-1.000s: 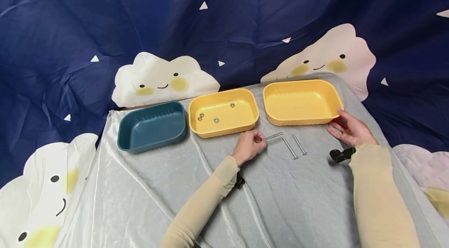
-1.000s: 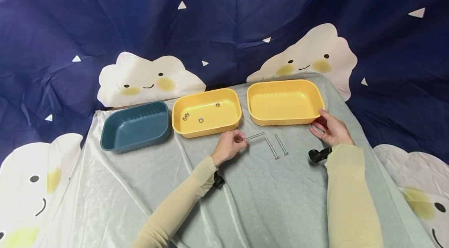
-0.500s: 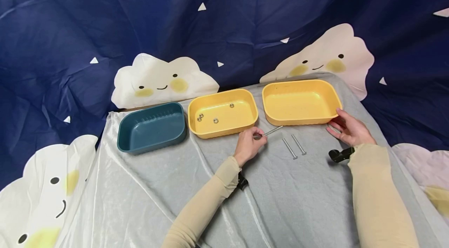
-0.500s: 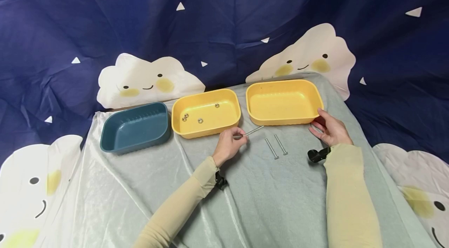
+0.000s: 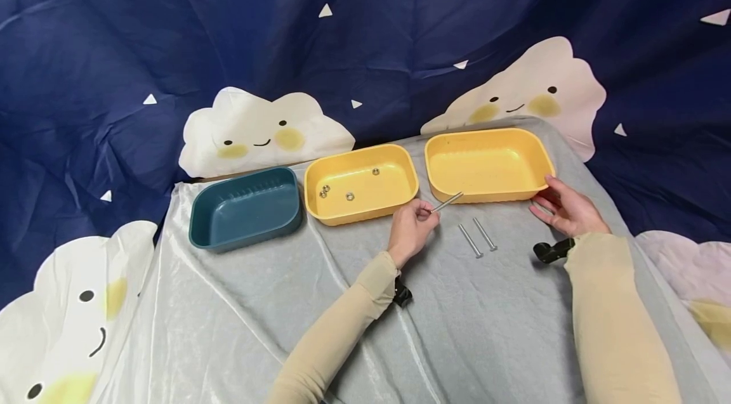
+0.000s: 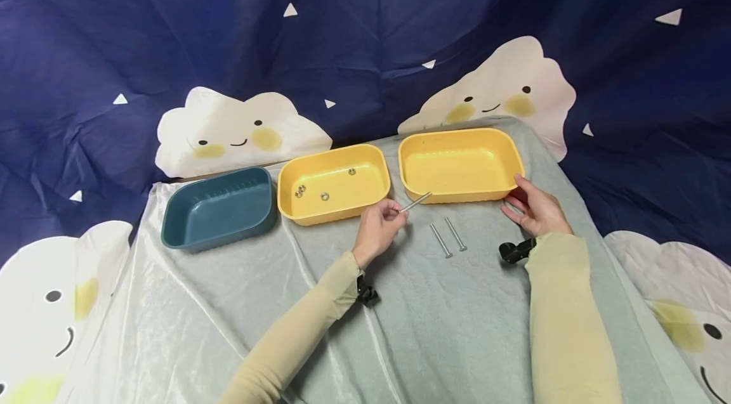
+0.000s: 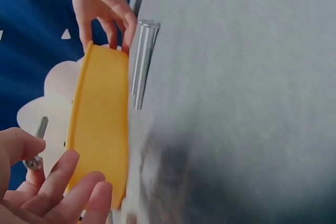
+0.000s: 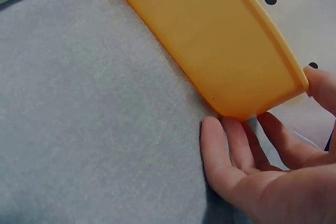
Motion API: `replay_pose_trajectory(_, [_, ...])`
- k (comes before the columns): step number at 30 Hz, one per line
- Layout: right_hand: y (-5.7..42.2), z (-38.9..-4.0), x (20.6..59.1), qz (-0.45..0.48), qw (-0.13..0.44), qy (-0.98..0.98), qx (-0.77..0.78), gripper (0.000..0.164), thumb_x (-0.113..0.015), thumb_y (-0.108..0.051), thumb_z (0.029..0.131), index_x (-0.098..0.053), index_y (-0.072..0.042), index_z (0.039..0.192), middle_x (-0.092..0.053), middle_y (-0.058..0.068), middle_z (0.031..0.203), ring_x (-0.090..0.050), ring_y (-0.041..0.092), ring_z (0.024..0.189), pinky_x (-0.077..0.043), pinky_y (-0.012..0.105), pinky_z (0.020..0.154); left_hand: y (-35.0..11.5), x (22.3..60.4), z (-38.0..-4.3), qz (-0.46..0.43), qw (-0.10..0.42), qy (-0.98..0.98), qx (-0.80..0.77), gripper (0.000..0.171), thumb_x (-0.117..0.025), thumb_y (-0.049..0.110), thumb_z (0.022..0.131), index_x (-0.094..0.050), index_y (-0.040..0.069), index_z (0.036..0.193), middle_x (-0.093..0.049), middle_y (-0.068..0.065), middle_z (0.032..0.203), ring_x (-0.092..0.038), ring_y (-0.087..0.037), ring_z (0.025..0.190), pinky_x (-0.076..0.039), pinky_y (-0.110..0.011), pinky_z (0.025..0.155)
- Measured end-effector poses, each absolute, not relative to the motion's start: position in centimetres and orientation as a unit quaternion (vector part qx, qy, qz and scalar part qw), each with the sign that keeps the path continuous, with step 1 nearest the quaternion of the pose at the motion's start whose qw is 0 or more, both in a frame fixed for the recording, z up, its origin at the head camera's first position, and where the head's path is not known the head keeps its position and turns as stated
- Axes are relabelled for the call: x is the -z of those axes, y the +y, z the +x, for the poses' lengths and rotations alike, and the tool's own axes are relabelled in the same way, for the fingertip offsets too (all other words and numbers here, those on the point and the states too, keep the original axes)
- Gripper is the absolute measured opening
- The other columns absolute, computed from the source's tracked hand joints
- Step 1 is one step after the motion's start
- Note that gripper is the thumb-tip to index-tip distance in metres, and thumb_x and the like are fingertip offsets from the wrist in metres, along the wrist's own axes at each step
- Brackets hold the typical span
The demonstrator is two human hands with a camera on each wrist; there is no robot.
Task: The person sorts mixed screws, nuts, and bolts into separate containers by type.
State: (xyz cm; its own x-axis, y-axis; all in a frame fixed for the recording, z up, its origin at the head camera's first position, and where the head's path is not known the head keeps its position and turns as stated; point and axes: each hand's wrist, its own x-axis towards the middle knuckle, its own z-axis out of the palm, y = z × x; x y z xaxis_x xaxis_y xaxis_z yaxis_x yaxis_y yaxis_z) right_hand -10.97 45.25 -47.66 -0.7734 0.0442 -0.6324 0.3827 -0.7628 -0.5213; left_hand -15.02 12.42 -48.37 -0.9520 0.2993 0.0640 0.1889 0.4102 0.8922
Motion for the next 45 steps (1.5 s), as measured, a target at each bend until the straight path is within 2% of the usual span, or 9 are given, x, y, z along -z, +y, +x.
replay_pose_trajectory(11, [45.1,-11.1,47.7,0.330,0.088,0.340,0.876,0.026,-0.071,-0.028,0.086,-0.059,-0.026,0.110,-0.067,-0.003,0.095,-0.067,0.013,0.095,-0.046,0.041,0.102,14.0,47.7,-15.0,0.111,0.065,0.835,-0.535,0.008,-0.071,0.017,0.084,-0.067,0.011,0.088,-0.070,0.000,0.076,-0.055,0.001,0.061,-0.043,-0.016,0.061])
replay_pose_trajectory(13, [45.1,-11.1,47.7,0.330,0.086,0.342,0.876,0.026,-0.071,-0.028,0.086,-0.059,-0.025,0.109,-0.067,-0.003,0.094,-0.067,0.013,0.094,-0.047,0.041,0.102,14.3,47.7,-15.1,0.106,0.068,0.831,-0.543,0.008,-0.070,0.016,0.084,-0.067,0.010,0.089,-0.071,0.000,0.076,-0.058,-0.003,0.061,-0.043,-0.016,0.060])
replay_pose_trajectory(17, [45.1,-11.0,47.7,0.328,0.089,0.340,0.877,0.024,-0.070,-0.028,0.087,-0.060,-0.025,0.109,-0.068,-0.003,0.094,-0.068,0.013,0.093,-0.049,0.041,0.099,14.8,47.6,-15.2,0.094,0.086,0.805,-0.580,0.006,-0.068,0.013,0.086,-0.065,0.008,0.090,-0.073,-0.003,0.077,-0.071,-0.018,0.070,-0.046,-0.017,0.056])
replay_pose_trajectory(21, [45.1,-11.0,47.7,0.325,0.090,0.337,0.879,0.023,-0.069,-0.027,0.088,-0.060,-0.024,0.108,-0.068,-0.003,0.094,-0.068,0.013,0.093,-0.050,0.041,0.097,15.2,47.5,-15.4,0.091,0.095,0.788,-0.602,0.005,-0.065,0.010,0.088,-0.064,0.006,0.091,-0.074,-0.006,0.078,-0.073,-0.029,0.072,-0.049,-0.020,0.050])
replay_pose_trajectory(27, [45.1,-11.0,47.8,0.324,0.085,0.341,0.878,0.021,-0.070,-0.026,0.088,-0.060,-0.023,0.106,-0.068,-0.002,0.093,-0.069,0.013,0.091,-0.053,0.040,0.092,15.7,47.2,-15.8,0.094,0.089,0.801,-0.585,0.006,-0.065,0.012,0.090,-0.063,0.007,0.093,-0.075,-0.004,0.078,-0.072,-0.029,0.068,-0.047,-0.021,0.046])
replay_pose_trajectory(33, [45.0,-10.9,47.8,0.322,0.083,0.345,0.878,0.022,-0.070,-0.027,0.088,-0.060,-0.023,0.107,-0.068,-0.003,0.094,-0.067,0.012,0.094,-0.049,0.040,0.098,16.3,47.2,-16.1,0.092,0.089,0.808,-0.575,0.006,-0.065,0.014,0.091,-0.063,0.010,0.093,-0.075,-0.002,0.078,-0.072,-0.024,0.065,-0.049,-0.022,0.049])
replay_pose_trajectory(37, [44.9,-10.8,47.8,0.324,0.081,0.347,0.876,0.023,-0.071,-0.027,0.087,-0.060,-0.023,0.108,-0.067,-0.003,0.095,-0.067,0.012,0.095,-0.048,0.040,0.100,16.6,47.2,-16.3,0.090,0.096,0.814,-0.565,0.007,-0.064,0.018,0.092,-0.062,0.012,0.094,-0.075,-0.004,0.079,-0.072,-0.024,0.064,-0.047,-0.022,0.048])
replay_pose_trajectory(45, [44.9,-10.8,47.8,0.323,0.076,0.353,0.875,0.022,-0.070,-0.027,0.088,-0.060,-0.022,0.107,-0.068,-0.003,0.093,-0.068,0.013,0.091,-0.052,0.040,0.094,16.8,47.3,-16.7,0.098,0.097,0.833,-0.535,0.005,-0.061,0.018,0.093,-0.061,0.014,0.095,-0.073,0.001,0.076,-0.072,-0.023,0.064,-0.047,-0.021,0.051])
